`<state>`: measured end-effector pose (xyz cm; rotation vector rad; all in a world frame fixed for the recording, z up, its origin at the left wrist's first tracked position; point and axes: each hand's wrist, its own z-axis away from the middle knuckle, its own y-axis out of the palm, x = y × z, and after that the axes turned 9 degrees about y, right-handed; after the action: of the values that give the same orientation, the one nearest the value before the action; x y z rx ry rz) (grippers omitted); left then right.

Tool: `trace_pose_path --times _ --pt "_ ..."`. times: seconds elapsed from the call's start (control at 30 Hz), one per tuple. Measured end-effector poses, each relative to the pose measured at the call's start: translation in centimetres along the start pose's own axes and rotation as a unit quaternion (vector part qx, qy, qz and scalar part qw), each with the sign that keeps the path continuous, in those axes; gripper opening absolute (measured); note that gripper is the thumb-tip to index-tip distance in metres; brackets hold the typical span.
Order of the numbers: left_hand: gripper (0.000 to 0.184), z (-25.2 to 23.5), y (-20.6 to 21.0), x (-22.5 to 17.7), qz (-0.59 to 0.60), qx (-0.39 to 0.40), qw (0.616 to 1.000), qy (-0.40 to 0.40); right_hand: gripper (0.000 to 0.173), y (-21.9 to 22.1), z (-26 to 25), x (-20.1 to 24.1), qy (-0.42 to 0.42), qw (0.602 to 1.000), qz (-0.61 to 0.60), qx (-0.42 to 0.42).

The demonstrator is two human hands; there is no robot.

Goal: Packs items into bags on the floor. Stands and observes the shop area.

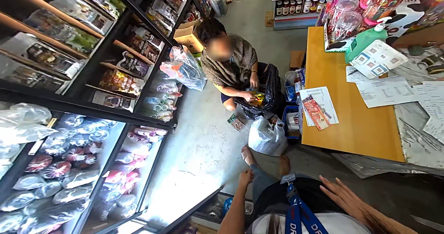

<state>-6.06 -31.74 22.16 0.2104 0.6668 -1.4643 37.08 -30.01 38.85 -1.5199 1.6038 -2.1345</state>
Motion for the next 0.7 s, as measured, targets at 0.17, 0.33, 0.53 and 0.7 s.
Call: trace_pose_path --times 0.17,0.33,0.53,0.7 --pt "0.038 0.1 1.0 0.1 -0.014 0.016 1.000 -0.001 0.087 0.6 0.0 -0.3 -0.012 0.999 -0.027 0.015" --pt "0.040 0.8 1.0 2.6 -0.028 0.024 0.999 -0.031 0.082 1.1 -0.2 -0.2 -0.004 0.998 -0.049 0.029" --pt "0.038 1.5 0.2 2.9 -0.031 0.010 0.998 -0.045 0.084 1.1 -0.7 -0.3 0.000 0.993 -0.106 0.060" --pt "0.039 1.0 0.2 1.9 -0.038 0.014 0.998 -0.044 0.070 1.8 -0.8 -0.7 -0.004 0.993 -0.100 0.059"
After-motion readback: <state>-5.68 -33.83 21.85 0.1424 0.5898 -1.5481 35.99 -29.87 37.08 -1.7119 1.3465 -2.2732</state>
